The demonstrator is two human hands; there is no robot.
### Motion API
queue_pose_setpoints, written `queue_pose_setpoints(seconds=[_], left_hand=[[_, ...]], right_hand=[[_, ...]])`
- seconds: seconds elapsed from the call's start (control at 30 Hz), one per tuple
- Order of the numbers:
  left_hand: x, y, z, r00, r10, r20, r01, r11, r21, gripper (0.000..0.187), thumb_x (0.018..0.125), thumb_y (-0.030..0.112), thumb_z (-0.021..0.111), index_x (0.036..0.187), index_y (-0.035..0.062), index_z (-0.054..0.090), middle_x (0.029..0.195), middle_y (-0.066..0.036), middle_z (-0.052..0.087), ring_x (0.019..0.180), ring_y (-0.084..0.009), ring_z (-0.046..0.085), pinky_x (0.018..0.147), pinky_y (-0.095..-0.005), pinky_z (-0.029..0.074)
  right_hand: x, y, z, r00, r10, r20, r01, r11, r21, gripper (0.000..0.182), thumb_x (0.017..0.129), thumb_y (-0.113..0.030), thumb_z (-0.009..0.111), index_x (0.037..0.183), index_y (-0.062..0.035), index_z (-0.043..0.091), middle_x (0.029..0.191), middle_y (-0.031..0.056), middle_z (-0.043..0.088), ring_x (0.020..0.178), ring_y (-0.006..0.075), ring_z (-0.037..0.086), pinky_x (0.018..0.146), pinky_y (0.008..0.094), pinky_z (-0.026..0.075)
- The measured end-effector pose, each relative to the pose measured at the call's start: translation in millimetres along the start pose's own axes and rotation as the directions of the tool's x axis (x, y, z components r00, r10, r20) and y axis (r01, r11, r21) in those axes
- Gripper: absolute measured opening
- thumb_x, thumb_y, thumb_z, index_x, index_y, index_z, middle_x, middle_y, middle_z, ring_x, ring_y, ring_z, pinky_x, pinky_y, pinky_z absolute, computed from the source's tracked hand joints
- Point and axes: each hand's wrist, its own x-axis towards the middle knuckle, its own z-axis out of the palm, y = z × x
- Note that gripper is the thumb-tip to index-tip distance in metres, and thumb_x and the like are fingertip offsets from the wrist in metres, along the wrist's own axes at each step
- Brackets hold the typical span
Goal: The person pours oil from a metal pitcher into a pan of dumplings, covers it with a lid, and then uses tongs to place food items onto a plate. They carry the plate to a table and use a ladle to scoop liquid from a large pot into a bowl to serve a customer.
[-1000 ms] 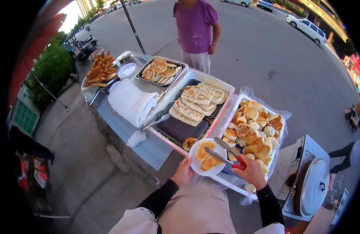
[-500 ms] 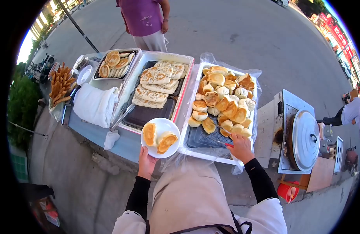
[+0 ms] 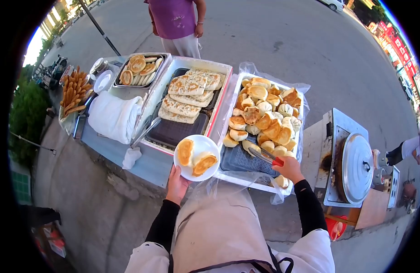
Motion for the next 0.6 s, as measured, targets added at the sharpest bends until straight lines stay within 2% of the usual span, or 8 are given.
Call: queue_pose_setpoints(seconds=[0.1, 0.23, 0.3, 0.33, 0.43, 0.47, 0.53, 0.6], left_hand=[[6.5, -7.1, 4.6, 1.0, -0.016, -0.012, 0.016, 1.0, -0.005, 0.042, 0.1, 0.026, 0.039, 0.139, 0.0126, 0.032, 0.132, -0.01, 0.046, 0.117, -0.0262, 0.052, 0.09, -0.0449, 0.051], [17.7, -12.1, 13.2, 0.998, -0.06, -0.018, 0.06, 0.998, 0.013, 0.041, 0.1, 0.025, 0.038, 0.139, 0.0133, 0.031, 0.132, -0.009, 0.046, 0.117, -0.0254, 0.052, 0.09, -0.0443, 0.051], [21.4, -14.8, 18.2, 0.997, -0.083, 0.008, 0.083, 0.996, 0.04, 0.042, 0.1, 0.025, 0.038, 0.14, 0.0138, 0.03, 0.132, -0.009, 0.045, 0.118, -0.0249, 0.051, 0.091, -0.0442, 0.05], [23.5, -17.0, 20.1, 0.997, -0.079, 0.001, 0.079, 0.996, 0.037, 0.042, 0.1, 0.025, 0.038, 0.14, 0.0138, 0.03, 0.132, -0.009, 0.045, 0.118, -0.0249, 0.051, 0.091, -0.0442, 0.05], [31.3, -21.7, 27.8, 0.991, -0.123, 0.06, 0.121, 0.992, 0.032, 0.042, 0.1, 0.024, 0.038, 0.14, 0.0133, 0.03, 0.131, -0.01, 0.046, 0.116, -0.026, 0.053, 0.09, -0.0466, 0.051], [32.1, -22.1, 32.6, 0.991, -0.118, 0.062, 0.115, 0.993, 0.036, 0.042, 0.1, 0.024, 0.038, 0.14, 0.0133, 0.03, 0.131, -0.01, 0.046, 0.116, -0.026, 0.053, 0.09, -0.0466, 0.051], [28.4, -19.9, 50.0, 0.987, -0.15, 0.059, 0.147, 0.988, 0.042, 0.041, 0.101, 0.025, 0.038, 0.139, 0.0126, 0.033, 0.127, -0.008, 0.05, 0.111, -0.0225, 0.056, 0.088, -0.0416, 0.053], [28.2, -18.8, 57.3, 0.984, -0.162, 0.073, 0.159, 0.986, 0.044, 0.04, 0.1, 0.025, 0.038, 0.139, 0.0121, 0.034, 0.127, -0.008, 0.051, 0.112, -0.0222, 0.056, 0.089, -0.0417, 0.053]], right_hand=[[-6.9, 18.1, -3.9, 0.995, 0.065, 0.073, -0.076, 0.982, 0.172, 0.044, 0.069, -0.036, 0.074, 0.102, -0.0077, 0.067, 0.088, 0.0145, 0.068, 0.081, 0.0305, 0.064, 0.073, 0.0373, 0.05], [-23.9, 23.6, -20.6, 0.98, 0.112, 0.162, -0.15, 0.957, 0.249, 0.044, 0.071, -0.032, 0.074, 0.106, -0.0066, 0.066, 0.082, 0.0143, 0.067, 0.074, 0.0261, 0.064, 0.069, 0.0339, 0.049], [-36.0, 22.1, -26.1, 0.989, 0.101, 0.109, -0.14, 0.882, 0.449, 0.034, 0.072, -0.022, 0.075, 0.096, 0.0009, 0.065, 0.071, 0.0095, 0.062, 0.064, 0.0144, 0.057, 0.062, 0.0294, 0.046], [-41.3, 15.2, -31.2, 0.989, 0.094, 0.114, -0.135, 0.884, 0.448, 0.034, 0.072, -0.022, 0.075, 0.096, 0.0009, 0.065, 0.071, 0.0095, 0.062, 0.064, 0.0144, 0.057, 0.062, 0.0294, 0.046], [-53.4, -11.8, -41.0, 0.991, -0.014, -0.131, 0.077, 0.868, 0.491, 0.041, 0.069, -0.017, 0.077, 0.104, 0.0006, 0.063, 0.079, 0.0125, 0.066, 0.064, 0.019, 0.06, 0.064, 0.0274, 0.048], [-53.0, -23.3, -43.1, 0.991, -0.018, -0.135, 0.083, 0.866, 0.494, 0.041, 0.069, -0.017, 0.077, 0.104, 0.0006, 0.063, 0.079, 0.0125, 0.066, 0.064, 0.019, 0.06, 0.064, 0.0274, 0.048], [-54.1, -49.7, -53.1, 0.949, -0.122, -0.292, 0.239, 0.882, 0.405, 0.043, 0.068, -0.014, 0.079, 0.105, -0.001, 0.062, 0.08, 0.0115, 0.066, 0.062, 0.02, 0.061, 0.062, 0.0278, 0.049], [-47.9, -57.6, -65.7, 0.928, -0.19, -0.32, 0.292, 0.906, 0.308, 0.046, 0.064, -0.012, 0.081, 0.106, -0.0039, 0.063, 0.081, 0.0095, 0.066, 0.063, 0.0221, 0.061, 0.061, 0.0299, 0.05]])
